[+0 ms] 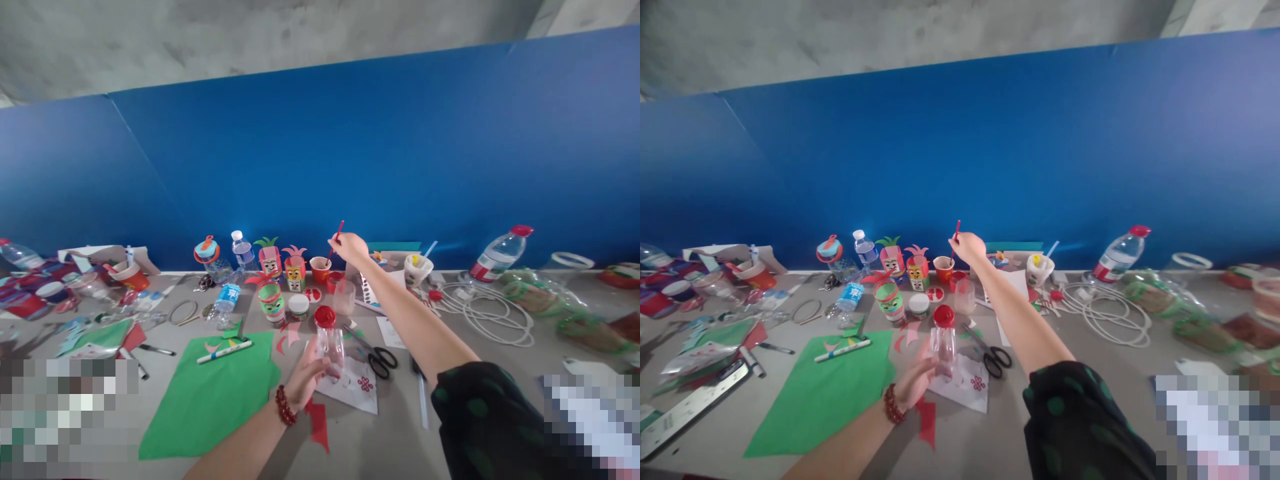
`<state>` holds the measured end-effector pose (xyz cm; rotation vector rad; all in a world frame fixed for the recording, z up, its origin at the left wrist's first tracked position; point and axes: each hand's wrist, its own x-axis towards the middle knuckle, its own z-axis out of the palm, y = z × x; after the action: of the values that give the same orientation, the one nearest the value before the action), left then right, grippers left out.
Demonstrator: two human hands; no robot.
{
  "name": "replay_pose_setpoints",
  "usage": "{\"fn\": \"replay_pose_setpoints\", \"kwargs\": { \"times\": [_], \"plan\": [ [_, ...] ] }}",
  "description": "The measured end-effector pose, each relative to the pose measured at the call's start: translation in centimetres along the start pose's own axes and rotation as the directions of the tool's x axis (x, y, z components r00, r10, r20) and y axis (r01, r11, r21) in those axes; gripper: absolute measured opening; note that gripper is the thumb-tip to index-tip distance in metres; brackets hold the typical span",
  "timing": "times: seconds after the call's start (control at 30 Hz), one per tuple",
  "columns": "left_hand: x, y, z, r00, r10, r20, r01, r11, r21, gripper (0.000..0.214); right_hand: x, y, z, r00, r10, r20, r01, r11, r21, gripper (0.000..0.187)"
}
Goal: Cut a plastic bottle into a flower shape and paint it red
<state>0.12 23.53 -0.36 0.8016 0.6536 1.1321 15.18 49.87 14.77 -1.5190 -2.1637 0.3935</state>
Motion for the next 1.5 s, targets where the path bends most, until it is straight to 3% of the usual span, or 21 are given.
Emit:
{"fn": "replay_pose_setpoints", "kwargs": {
  "times": [0.43, 0.93, 1.5],
  "plan": [
    [0.0, 0.1, -0.1, 1.000, -0.014, -0.007, 0.014, 1.000, -0.009, 0.072, -0.1, -0.2, -0.1, 1.000, 0.004, -0.029, -0.005, 0.999, -0.032, 0.028],
    [0.0, -0.1, -0.3, 1.000, -0.014, -0.014, 0.014, 1.000, 0.000, 0.071, -0.3, 0.0, 0.1, 0.990, -0.006, -0.142, 0.006, 1.000, -0.005, 0.036],
    [0.0, 0.1, -0.1, 1.000, -0.019, -0.012, 0.019, 1.000, 0.007, 0.068, -1.3, 0.8, -0.1, 0.978, 0.048, -0.202, -0.010, 0.982, 0.189, 0.032]
  ]
}}
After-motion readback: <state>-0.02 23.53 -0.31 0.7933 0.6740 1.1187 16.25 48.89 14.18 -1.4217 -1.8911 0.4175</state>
